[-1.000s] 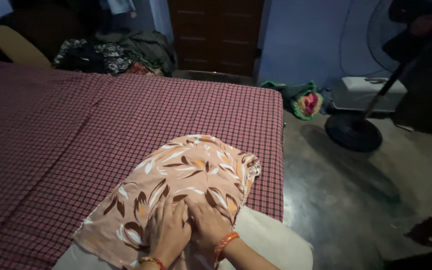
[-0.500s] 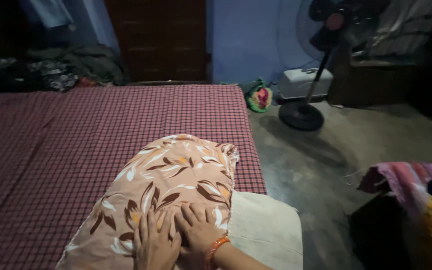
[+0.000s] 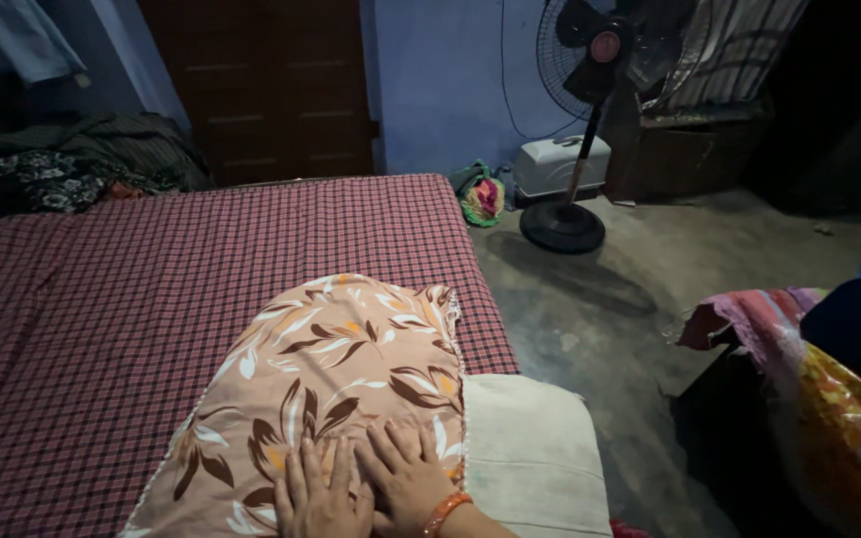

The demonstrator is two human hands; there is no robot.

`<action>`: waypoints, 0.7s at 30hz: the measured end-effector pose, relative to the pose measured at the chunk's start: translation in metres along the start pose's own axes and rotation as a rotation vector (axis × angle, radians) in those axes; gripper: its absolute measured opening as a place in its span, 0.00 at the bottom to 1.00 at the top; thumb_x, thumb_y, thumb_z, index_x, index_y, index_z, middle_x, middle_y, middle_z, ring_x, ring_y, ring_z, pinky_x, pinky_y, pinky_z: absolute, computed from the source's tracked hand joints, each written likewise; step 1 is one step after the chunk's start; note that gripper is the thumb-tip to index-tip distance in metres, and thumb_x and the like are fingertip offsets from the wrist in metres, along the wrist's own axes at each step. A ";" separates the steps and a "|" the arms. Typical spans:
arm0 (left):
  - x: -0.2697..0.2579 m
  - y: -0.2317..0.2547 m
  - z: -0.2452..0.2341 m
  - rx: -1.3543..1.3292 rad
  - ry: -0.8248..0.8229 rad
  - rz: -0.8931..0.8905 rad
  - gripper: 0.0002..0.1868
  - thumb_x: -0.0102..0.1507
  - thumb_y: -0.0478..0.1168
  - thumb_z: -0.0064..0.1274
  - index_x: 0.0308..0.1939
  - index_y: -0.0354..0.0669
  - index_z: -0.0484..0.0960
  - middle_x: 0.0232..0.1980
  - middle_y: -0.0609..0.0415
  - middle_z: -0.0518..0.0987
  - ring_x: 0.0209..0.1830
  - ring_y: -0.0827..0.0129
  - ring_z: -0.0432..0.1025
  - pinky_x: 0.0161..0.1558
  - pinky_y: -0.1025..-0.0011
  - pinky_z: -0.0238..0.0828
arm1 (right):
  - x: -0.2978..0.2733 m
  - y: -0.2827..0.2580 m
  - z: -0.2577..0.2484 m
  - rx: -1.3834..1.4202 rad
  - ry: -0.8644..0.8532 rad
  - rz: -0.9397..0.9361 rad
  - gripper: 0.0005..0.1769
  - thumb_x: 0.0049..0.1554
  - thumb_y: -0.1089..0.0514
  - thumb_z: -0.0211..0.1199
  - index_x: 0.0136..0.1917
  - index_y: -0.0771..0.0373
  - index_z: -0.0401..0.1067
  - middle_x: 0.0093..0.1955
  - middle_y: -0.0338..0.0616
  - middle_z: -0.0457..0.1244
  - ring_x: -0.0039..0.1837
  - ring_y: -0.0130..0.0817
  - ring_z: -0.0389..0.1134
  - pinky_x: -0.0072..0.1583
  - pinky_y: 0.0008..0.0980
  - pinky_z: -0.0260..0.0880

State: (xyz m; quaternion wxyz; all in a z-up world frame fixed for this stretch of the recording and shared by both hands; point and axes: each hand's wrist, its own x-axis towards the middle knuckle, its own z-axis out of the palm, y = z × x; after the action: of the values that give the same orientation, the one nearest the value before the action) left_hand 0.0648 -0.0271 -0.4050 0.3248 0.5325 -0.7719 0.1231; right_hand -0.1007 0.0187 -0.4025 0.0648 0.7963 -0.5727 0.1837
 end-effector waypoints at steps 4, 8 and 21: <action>-0.001 0.001 0.003 0.030 0.014 -0.014 0.38 0.51 0.63 0.50 0.67 0.68 0.71 0.74 0.41 0.65 0.73 0.45 0.60 0.68 0.40 0.53 | -0.004 0.000 0.007 -0.034 0.038 -0.013 0.50 0.56 0.31 0.59 0.82 0.59 0.54 0.84 0.58 0.46 0.83 0.62 0.40 0.74 0.73 0.26; -0.006 -0.002 0.009 -0.009 0.074 0.037 0.40 0.50 0.63 0.48 0.68 0.65 0.70 0.73 0.38 0.65 0.73 0.43 0.60 0.68 0.40 0.52 | -0.010 0.004 0.018 -0.109 0.097 -0.031 0.50 0.56 0.32 0.58 0.83 0.58 0.54 0.84 0.57 0.46 0.83 0.61 0.40 0.75 0.71 0.27; -0.019 -0.008 0.034 0.005 0.213 0.072 0.39 0.55 0.67 0.41 0.69 0.65 0.71 0.73 0.39 0.67 0.72 0.44 0.61 0.68 0.40 0.50 | -0.016 0.005 0.038 -0.164 0.150 0.000 0.41 0.61 0.39 0.53 0.83 0.55 0.53 0.84 0.53 0.45 0.83 0.57 0.41 0.74 0.70 0.29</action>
State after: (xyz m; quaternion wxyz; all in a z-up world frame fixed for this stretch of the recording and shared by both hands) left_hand 0.0637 -0.0350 -0.4443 0.3992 0.4891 -0.7513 0.1923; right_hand -0.1014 0.0190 -0.4437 0.1725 0.7723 -0.5793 0.1953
